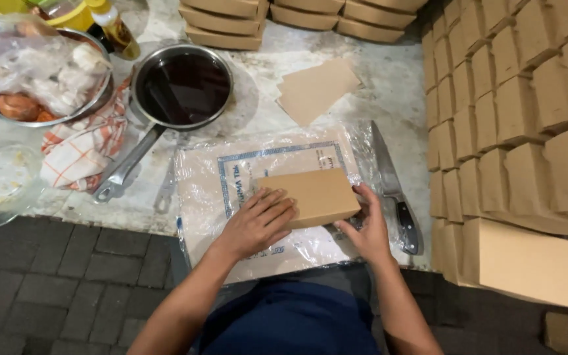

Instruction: The person repeatedly assembles small cardboard boxes by hand. They pick up flat-packed boxes, fold the sides into shape, and stack the finished boxes on a nearby pile. The process is repeated continuously throughout the clip.

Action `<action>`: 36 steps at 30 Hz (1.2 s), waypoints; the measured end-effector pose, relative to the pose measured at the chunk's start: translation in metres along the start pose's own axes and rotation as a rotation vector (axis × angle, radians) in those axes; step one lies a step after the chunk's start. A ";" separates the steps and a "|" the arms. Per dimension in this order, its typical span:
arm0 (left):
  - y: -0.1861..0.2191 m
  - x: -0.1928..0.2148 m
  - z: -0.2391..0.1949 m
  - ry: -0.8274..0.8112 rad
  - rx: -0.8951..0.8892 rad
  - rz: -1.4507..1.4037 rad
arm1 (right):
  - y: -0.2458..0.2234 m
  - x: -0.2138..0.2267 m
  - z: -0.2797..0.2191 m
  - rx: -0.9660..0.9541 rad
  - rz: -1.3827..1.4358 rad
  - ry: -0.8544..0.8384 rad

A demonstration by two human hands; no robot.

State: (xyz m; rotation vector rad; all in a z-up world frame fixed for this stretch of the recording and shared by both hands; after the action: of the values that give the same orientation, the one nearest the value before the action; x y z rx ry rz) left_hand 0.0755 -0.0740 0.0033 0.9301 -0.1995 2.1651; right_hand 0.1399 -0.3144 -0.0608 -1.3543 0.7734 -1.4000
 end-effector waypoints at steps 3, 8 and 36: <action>-0.003 0.009 0.009 -0.049 0.034 -0.024 | 0.013 -0.002 0.002 0.046 0.151 0.064; -0.039 0.015 0.014 0.077 0.303 -0.471 | -0.022 -0.015 0.003 -0.145 -0.165 0.048; -0.113 0.040 -0.041 0.209 1.537 -0.889 | -0.002 -0.054 0.190 0.016 -0.320 -0.009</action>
State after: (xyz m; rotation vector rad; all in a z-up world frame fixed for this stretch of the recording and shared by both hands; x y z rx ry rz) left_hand 0.1134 0.0455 -0.0156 1.1378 1.8175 1.2291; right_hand 0.3162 -0.2278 -0.0451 -1.5187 0.5543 -1.6417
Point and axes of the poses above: each hand's wrist, its own z-axis towards the middle knuckle, its own x-axis out of the back of the hand, y = z × x, the point moved 8 cm from there along z, towards the middle knuckle
